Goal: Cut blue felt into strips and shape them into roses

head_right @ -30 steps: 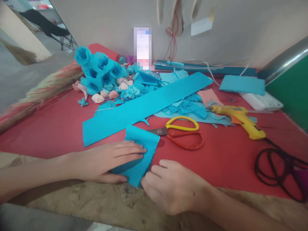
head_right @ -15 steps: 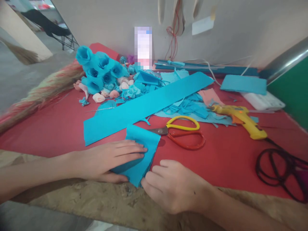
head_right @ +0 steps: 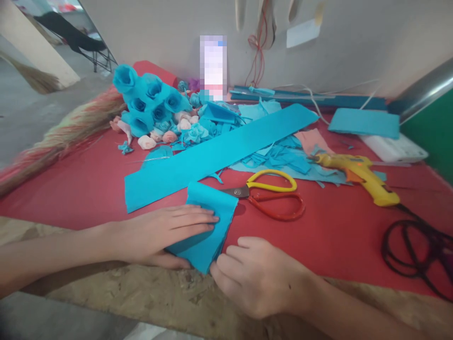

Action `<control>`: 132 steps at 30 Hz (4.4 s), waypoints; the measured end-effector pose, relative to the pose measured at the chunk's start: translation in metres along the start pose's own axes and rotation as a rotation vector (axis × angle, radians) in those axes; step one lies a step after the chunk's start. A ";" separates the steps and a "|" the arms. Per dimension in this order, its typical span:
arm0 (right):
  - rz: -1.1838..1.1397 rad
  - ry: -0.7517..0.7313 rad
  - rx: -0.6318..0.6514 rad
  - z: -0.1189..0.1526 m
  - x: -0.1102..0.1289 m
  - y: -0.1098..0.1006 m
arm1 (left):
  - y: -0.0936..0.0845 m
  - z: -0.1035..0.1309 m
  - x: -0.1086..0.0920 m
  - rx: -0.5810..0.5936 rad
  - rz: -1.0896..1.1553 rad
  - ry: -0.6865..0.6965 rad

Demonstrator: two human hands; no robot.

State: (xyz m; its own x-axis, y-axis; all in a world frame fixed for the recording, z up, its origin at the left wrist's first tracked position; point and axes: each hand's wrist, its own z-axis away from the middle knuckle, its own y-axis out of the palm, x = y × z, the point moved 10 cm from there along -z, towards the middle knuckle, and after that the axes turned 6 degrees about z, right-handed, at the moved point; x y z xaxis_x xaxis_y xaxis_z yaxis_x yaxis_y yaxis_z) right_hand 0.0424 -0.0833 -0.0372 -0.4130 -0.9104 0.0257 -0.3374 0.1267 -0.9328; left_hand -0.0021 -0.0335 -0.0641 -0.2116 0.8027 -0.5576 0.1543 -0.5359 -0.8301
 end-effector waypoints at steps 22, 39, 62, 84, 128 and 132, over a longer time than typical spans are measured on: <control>0.013 -0.004 0.023 0.003 0.001 0.004 | 0.005 -0.001 0.000 0.025 -0.082 0.025; 0.065 0.106 -0.195 -0.003 -0.010 -0.013 | 0.001 -0.001 -0.004 -0.002 -0.066 0.041; 0.319 0.499 0.008 0.032 -0.107 -0.023 | 0.007 -0.015 -0.001 0.016 -0.329 0.153; 0.370 0.484 -0.086 0.067 -0.150 -0.012 | 0.003 -0.019 0.003 0.066 -0.258 0.084; 0.418 0.490 0.010 0.000 -0.080 0.005 | -0.009 -0.026 0.023 -0.019 -0.331 -0.002; 0.414 0.501 0.016 0.001 -0.082 0.005 | -0.008 -0.025 0.024 -0.015 -0.338 -0.015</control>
State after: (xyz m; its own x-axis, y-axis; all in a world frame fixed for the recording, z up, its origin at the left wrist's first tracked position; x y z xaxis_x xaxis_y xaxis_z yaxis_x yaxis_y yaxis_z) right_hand 0.0752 -0.0088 -0.0443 -0.8519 -0.4932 -0.1762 -0.0546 0.4182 -0.9067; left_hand 0.0157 -0.0030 -0.0709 -0.2678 0.9301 -0.2514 0.0874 -0.2364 -0.9677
